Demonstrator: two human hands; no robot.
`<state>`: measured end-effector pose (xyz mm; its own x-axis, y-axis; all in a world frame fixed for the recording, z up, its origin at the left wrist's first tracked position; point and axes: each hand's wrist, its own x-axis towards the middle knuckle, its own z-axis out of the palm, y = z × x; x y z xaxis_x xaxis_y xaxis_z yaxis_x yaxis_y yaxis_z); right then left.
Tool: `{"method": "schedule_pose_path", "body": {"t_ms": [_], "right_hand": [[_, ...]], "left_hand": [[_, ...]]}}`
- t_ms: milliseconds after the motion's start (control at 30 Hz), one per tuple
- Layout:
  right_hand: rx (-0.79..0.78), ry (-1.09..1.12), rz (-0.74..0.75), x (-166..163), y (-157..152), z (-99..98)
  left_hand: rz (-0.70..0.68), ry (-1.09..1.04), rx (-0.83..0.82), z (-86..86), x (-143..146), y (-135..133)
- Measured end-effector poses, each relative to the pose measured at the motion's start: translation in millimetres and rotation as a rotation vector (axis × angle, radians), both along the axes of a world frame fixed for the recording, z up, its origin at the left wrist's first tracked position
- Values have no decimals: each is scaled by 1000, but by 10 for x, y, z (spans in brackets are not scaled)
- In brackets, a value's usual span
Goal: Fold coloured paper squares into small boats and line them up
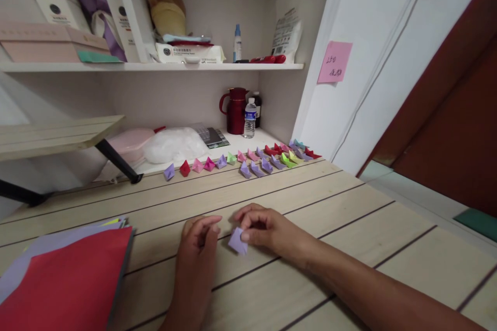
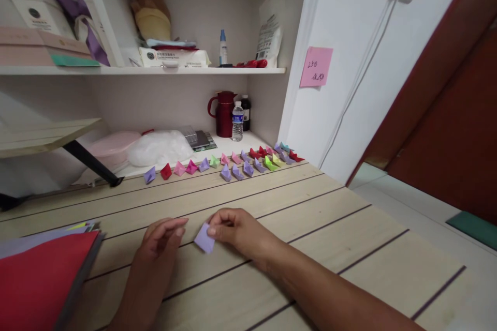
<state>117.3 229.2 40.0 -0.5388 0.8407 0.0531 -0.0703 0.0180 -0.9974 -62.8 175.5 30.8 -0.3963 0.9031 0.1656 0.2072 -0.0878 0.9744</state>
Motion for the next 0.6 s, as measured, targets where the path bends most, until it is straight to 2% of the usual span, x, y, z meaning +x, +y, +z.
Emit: {"method": "schedule_pose_path", "body": {"t_ms": [67, 133, 233, 433, 533, 600], "right_hand": [[-221, 136, -19, 43, 38, 39], [-312, 185, -50, 83, 87, 51], [-353, 213, -83, 111, 146, 33], [-371, 216, -83, 72, 104, 20], [-354, 201, -62, 57, 68, 30], [-338, 190, -47, 49, 51, 36]], "left_hand": [[47, 72, 101, -12, -22, 17], [85, 151, 197, -32, -26, 33], [66, 216, 269, -65, 18, 31], [-69, 318, 330, -112, 88, -44], [-131, 399, 321, -153, 53, -38], [-136, 381, 294, -179, 54, -21]]}}
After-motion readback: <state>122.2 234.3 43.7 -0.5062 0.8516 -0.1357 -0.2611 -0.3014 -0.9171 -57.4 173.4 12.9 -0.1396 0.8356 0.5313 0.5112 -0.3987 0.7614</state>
